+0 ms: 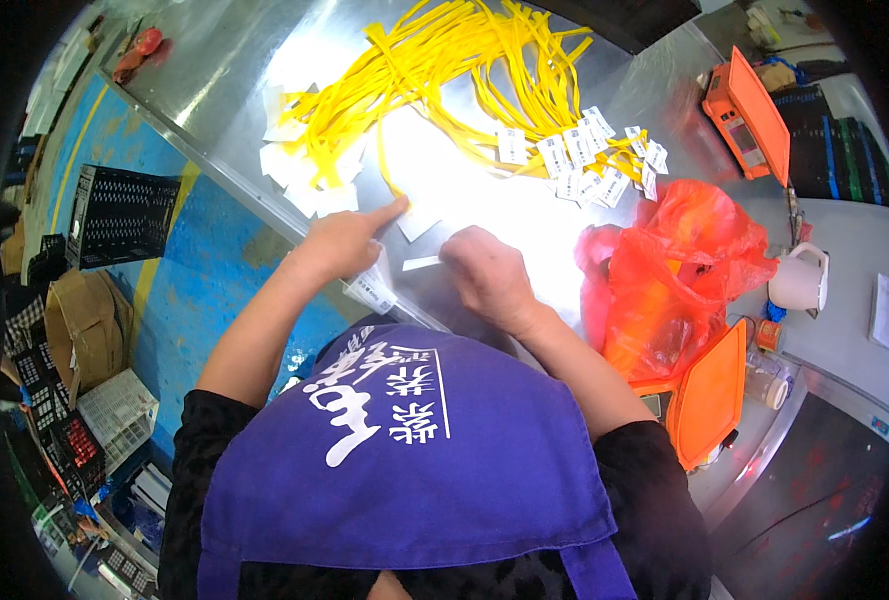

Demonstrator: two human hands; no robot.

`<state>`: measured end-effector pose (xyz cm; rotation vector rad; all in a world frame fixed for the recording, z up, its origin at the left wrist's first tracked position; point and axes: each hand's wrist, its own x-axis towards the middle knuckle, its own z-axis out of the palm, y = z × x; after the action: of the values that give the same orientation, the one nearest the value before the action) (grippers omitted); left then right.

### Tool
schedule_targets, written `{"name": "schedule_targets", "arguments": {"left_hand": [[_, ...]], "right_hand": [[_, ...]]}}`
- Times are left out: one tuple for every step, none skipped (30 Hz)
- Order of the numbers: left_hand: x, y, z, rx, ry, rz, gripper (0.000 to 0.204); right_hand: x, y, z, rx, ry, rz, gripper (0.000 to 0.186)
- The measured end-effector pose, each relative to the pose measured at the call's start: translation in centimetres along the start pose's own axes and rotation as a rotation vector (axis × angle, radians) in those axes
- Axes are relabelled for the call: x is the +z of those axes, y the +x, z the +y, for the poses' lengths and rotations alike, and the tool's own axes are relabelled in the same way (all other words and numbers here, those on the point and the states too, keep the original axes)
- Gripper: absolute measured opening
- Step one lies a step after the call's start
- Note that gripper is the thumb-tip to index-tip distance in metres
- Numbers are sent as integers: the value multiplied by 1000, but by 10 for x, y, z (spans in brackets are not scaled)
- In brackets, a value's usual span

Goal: The person removes gloves, tears a long receipt into individual labels, and attaches each label to a yellow plastic tie. The person then places the labeled ties on the metal table.

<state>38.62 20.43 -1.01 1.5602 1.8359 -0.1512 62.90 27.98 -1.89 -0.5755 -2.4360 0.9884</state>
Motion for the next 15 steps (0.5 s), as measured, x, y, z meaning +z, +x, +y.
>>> {"name": "schedule_targets", "arguments": {"left_hand": [[0, 0, 1, -4, 19, -6, 76], [1, 0, 0, -5, -4, -10, 76], [2, 1, -1, -6, -22, -12, 76], [2, 2, -2, -10, -39, -12, 76], [2, 2, -5, 8, -51, -11, 75], [2, 1, -8, 21, -64, -9, 75], [3, 1, -11, 35, -73, -2, 75], [3, 1, -15, 50, -115, 1, 75], [4, 1, -18, 69, -154, 11, 75], [5, 1, -20, 84, -182, 20, 75], [6, 2, -22, 84, -197, 25, 75], [7, 4, -23, 82, -202, 29, 75], [8, 5, -23, 93, -205, 40, 75], [9, 6, -24, 84, -208, 31, 75], [9, 6, -24, 87, -209, 30, 76]], "right_hand": [[-4, 2, 0, 153, 85, -1, 16], [-8, 7, 3, 310, 170, -8, 17], [-11, 12, 8, 466, 254, -14, 18], [-9, 23, 17, 561, 306, -27, 22], [-7, 34, 25, 549, 289, -76, 22], [-3, 44, 33, 534, 276, -129, 22], [1, 51, 40, 573, 226, -189, 22], [3, 57, 45, 539, 272, -263, 22], [7, 63, 50, 505, 277, -293, 19], [9, 68, 54, 474, 282, -321, 17], [12, 72, 56, 428, 273, -347, 15], [13, 74, 58, 443, 328, -376, 15], [14, 75, 59, 463, 332, -391, 17], [15, 76, 59, 449, 328, -391, 20], [16, 77, 59, 434, 323, -390, 23]]}}
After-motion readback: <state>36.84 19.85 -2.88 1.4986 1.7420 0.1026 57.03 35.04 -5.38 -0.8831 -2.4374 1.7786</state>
